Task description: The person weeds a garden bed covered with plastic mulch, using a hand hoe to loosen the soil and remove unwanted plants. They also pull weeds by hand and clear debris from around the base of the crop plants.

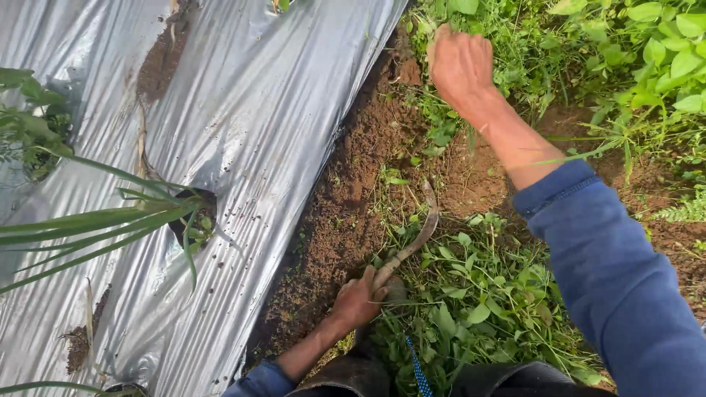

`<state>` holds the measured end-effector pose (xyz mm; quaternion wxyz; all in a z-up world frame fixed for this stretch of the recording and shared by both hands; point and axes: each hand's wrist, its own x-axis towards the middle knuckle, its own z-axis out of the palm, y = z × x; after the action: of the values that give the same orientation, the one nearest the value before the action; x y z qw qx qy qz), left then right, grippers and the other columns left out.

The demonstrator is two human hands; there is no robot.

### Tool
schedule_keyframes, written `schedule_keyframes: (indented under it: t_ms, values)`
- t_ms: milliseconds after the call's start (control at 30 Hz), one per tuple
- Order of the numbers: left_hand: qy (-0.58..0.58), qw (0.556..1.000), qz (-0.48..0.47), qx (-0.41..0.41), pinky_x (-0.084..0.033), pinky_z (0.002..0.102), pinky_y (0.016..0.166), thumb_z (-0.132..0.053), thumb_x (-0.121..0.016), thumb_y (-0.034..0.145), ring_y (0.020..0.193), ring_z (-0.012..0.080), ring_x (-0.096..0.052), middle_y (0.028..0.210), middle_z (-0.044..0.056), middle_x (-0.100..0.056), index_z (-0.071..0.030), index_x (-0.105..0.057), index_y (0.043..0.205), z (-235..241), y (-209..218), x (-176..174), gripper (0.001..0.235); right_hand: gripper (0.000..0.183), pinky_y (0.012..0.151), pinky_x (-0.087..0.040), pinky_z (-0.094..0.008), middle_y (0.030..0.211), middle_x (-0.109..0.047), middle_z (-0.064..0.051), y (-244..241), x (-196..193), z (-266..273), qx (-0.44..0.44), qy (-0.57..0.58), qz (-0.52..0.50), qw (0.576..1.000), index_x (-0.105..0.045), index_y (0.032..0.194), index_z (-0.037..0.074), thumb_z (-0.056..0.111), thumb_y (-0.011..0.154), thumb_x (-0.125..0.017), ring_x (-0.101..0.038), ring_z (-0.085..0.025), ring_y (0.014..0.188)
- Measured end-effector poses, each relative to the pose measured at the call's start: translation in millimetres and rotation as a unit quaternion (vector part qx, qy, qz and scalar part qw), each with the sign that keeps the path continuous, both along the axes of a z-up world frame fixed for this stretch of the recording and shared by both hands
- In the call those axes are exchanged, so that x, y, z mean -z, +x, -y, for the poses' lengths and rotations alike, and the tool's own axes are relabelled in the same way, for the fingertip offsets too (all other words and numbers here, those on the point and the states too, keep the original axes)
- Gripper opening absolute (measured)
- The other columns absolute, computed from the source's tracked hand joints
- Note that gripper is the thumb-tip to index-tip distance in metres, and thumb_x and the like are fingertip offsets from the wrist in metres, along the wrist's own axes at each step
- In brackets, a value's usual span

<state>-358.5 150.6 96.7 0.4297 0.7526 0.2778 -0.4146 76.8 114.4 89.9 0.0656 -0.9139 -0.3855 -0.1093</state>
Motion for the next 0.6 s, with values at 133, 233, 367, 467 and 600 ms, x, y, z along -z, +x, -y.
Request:
schedule_keyframes:
  t_ms: [133,233,367,467,600]
  values:
    - [0.023,0.999,0.039,0.030,-0.053,0.031,0.047,-0.037,-0.046,0.108,0.066,0.0175,-0.055,0.087,0.002,-0.060,-0.019,-0.040,0.135,-2.4,-9.5,6.8,0.033,0.037,0.033,-0.025,-0.025,0.054,-0.036,0.008,-29.6,-27.2,44.5,-0.077,0.050,-0.091,0.992,-0.051,0.078,0.011,0.008,0.113,-0.041,-0.036,-0.007,0.040]
    - [0.014,0.997,0.013,0.069,-0.051,0.031,0.054,-0.039,-0.052,0.105,0.073,0.0187,-0.054,0.096,0.006,-0.058,-0.022,-0.025,0.148,-8.5,-10.0,-7.5,0.054,0.034,0.043,-0.037,-0.031,0.054,-0.037,0.005,-92.7,-48.2,63.5,-0.080,-0.070,-0.222,0.969,-0.051,0.077,0.008,-0.002,0.106,-0.035,-0.037,-0.013,0.043]
    - [-0.050,0.991,-0.097,0.082,-0.051,0.047,0.106,-0.052,-0.055,0.098,0.116,0.0282,-0.061,0.166,0.017,-0.022,-0.019,0.010,0.164,-25.4,21.2,-107.0,0.099,0.043,0.058,-0.036,-0.029,0.056,-0.032,0.004,-126.4,-32.4,84.7,0.002,-0.131,-0.402,0.906,-0.037,0.064,0.015,0.006,0.103,-0.022,-0.023,-0.012,0.054]
    - [0.043,0.991,-0.009,0.127,-0.051,0.052,0.101,-0.045,-0.054,0.098,0.116,0.0357,-0.063,0.147,0.020,-0.041,-0.017,-0.016,0.155,-56.0,5.2,-100.3,0.074,0.038,0.077,-0.061,-0.056,0.063,-0.065,-0.022,-113.4,-36.1,90.1,-0.070,-0.193,-0.271,0.941,-0.070,0.076,-0.005,-0.004,0.094,-0.036,-0.074,-0.035,0.062]
    - [0.179,0.958,0.108,0.196,-0.051,0.059,0.094,-0.033,-0.053,0.097,0.115,0.0468,-0.066,0.118,0.025,-0.070,-0.014,-0.055,0.142,-77.4,-2.4,-119.6,0.049,0.038,0.076,-0.061,-0.055,0.064,-0.067,-0.023,-94.7,-75.8,71.1,-0.046,-0.181,-0.209,0.960,-0.072,0.073,-0.002,-0.002,0.098,-0.043,-0.075,-0.037,0.067]
